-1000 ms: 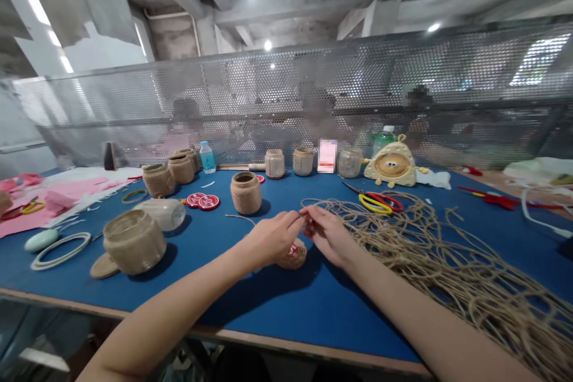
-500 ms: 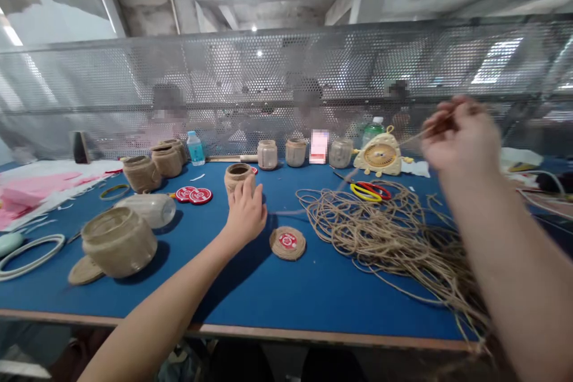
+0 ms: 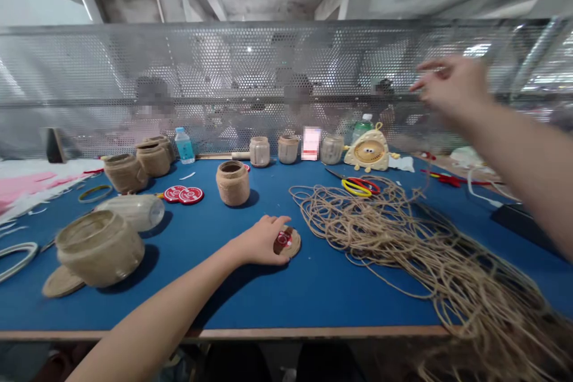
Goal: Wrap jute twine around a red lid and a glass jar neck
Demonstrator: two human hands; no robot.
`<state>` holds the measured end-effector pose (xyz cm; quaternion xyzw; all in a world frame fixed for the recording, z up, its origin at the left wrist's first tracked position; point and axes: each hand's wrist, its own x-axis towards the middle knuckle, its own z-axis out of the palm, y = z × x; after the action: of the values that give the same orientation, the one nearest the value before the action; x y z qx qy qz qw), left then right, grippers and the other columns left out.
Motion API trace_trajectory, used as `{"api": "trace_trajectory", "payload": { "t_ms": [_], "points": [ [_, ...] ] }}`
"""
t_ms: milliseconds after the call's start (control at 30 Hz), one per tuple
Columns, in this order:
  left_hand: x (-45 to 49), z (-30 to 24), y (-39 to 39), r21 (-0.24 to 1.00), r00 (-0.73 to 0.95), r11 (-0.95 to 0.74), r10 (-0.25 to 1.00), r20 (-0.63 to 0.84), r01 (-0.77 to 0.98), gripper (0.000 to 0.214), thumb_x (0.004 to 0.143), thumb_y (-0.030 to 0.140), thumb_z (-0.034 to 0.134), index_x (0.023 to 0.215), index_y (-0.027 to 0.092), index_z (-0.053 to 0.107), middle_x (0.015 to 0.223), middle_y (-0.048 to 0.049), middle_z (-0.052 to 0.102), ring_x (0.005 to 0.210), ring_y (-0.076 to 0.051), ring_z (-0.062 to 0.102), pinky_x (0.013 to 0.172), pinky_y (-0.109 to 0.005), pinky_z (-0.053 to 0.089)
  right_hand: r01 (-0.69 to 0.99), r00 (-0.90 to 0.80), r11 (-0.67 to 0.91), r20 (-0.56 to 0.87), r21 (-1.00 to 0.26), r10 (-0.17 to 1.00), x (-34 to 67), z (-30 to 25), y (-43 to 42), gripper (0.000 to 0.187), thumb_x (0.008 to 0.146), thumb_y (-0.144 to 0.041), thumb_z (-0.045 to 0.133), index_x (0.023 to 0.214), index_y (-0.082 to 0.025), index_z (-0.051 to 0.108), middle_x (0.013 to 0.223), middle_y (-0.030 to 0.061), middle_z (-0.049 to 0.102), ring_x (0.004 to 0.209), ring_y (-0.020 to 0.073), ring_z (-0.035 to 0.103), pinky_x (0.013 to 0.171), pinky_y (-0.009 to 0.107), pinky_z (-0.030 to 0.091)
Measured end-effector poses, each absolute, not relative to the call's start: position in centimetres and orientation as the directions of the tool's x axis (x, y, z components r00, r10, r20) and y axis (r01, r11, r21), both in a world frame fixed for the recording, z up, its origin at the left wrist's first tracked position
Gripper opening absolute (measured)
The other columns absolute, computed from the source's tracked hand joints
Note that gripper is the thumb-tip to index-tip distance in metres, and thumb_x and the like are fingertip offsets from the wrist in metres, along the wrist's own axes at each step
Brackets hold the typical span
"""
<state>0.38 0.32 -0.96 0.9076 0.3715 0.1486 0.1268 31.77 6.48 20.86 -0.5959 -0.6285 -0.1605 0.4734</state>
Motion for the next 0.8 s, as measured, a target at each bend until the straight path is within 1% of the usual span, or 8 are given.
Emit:
{"api": "trace_trajectory", "payload": {
  "t_ms": [100,167,300,367,433,567,700,800],
  "points": [
    [0.7,-1.1,0.0,0.304,0.657,-0.680,0.729,0.189,0.667,0.072,0.061,0.038,0.059,0.124,0.013,0.033,0.113,-0.0128,0.050,0.105,-0.026,0.045,0.089,-0.035,0.040,0.897,0.015,0.285,0.666,-0.339,0.746,26.1,16.3,5.8,0.023,0.083,-0.021,0.045,0.086,-0.012,0.066,0.066,0.0050,0.062,0.062,0.0096,0.053,0.063,0.026,0.040],
    [0.6,-0.9,-0.6,0.248,0.633,-0.659,0.751,0.186,0.710,0.071,0.061,0.038,0.059,0.122,0.013,0.035,0.110,-0.0133,0.051,0.104,-0.027,0.046,0.087,-0.036,0.041,0.881,-0.066,0.327,0.595,-0.342,0.801,22.8,12.7,5.4,0.021,0.079,-0.020,0.048,0.073,-0.013,0.068,0.059,0.0035,0.062,0.058,0.0108,0.052,0.061,0.025,0.038],
    [-0.9,-0.1,-2.3,0.103,0.550,-0.563,0.825,0.134,0.820,0.067,0.058,0.043,0.062,0.114,0.015,0.041,0.098,-0.0127,0.056,0.094,-0.031,0.052,0.077,-0.041,0.044,0.830,-0.200,0.402,0.466,-0.388,0.862,18.4,6.1,5.0,0.018,0.075,-0.018,0.051,0.067,-0.017,0.067,0.052,0.0006,0.061,0.053,0.0120,0.054,0.057,0.023,0.039],
    [-2.2,0.5,-2.6,0.073,0.509,-0.517,0.855,0.103,0.853,0.073,0.055,0.053,0.063,0.114,0.015,0.042,0.100,-0.0135,0.056,0.094,-0.033,0.052,0.076,-0.046,0.044,0.799,-0.249,0.440,0.440,-0.410,0.863,16.9,4.2,5.0,0.018,0.076,-0.015,0.049,0.077,-0.018,0.068,0.052,-0.0005,0.062,0.054,0.0120,0.056,0.059,0.023,0.040],
    [-3.6,1.3,-2.2,0.089,0.450,-0.469,0.877,0.170,0.879,0.077,0.060,0.059,0.058,0.119,0.013,0.038,0.113,-0.0162,0.050,0.102,-0.034,0.048,0.081,-0.047,0.042,0.770,-0.283,0.472,0.433,-0.429,0.856,15.4,3.2,4.8,0.020,0.077,-0.014,0.047,0.082,-0.017,0.067,0.055,0.0000,0.063,0.056,0.0121,0.057,0.061,0.023,0.041],
    [-5.5,2.6,0.0,0.084,0.362,-0.436,0.827,0.431,0.896,0.065,0.079,0.048,0.044,0.128,0.011,0.023,0.128,-0.0172,0.039,0.116,-0.028,0.041,0.089,-0.038,0.039,0.711,-0.334,0.534,0.449,-0.458,0.829,13.2,2.8,4.2,0.021,0.078,-0.017,0.046,0.084,-0.016,0.066,0.066,0.0024,0.066,0.057,0.0123,0.058,0.061,0.024,0.043],
    [-5.8,1.9,1.3,-0.046,0.460,-0.469,0.837,0.296,0.882,0.032,0.089,0.033,0.029,0.107,0.013,0.045,0.094,-0.0128,0.061,0.090,-0.024,0.059,0.076,-0.037,0.043,0.669,-0.369,0.575,0.461,-0.471,0.807,13.0,2.3,3.9,0.021,0.078,-0.016,0.045,0.083,-0.017,0.065,0.067,0.0020,0.066,0.055,0.0117,0.058,0.059,0.024,0.045],
    [-5.5,0.7,1.4,-0.059,0.514,-0.513,0.834,0.200,0.856,0.026,0.089,0.024,0.027,0.088,0.014,0.051,0.073,-0.0090,0.064,0.070,-0.021,0.062,0.063,-0.032,0.044,0.660,-0.393,0.596,0.466,-0.457,0.793,13.6,1.9,3.7,0.020,0.078,-0.015,0.044,0.080,-0.016,0.064,0.070,0.0040,0.067,0.062,0.0139,0.060,0.066,0.028,0.047]
  ]
}}
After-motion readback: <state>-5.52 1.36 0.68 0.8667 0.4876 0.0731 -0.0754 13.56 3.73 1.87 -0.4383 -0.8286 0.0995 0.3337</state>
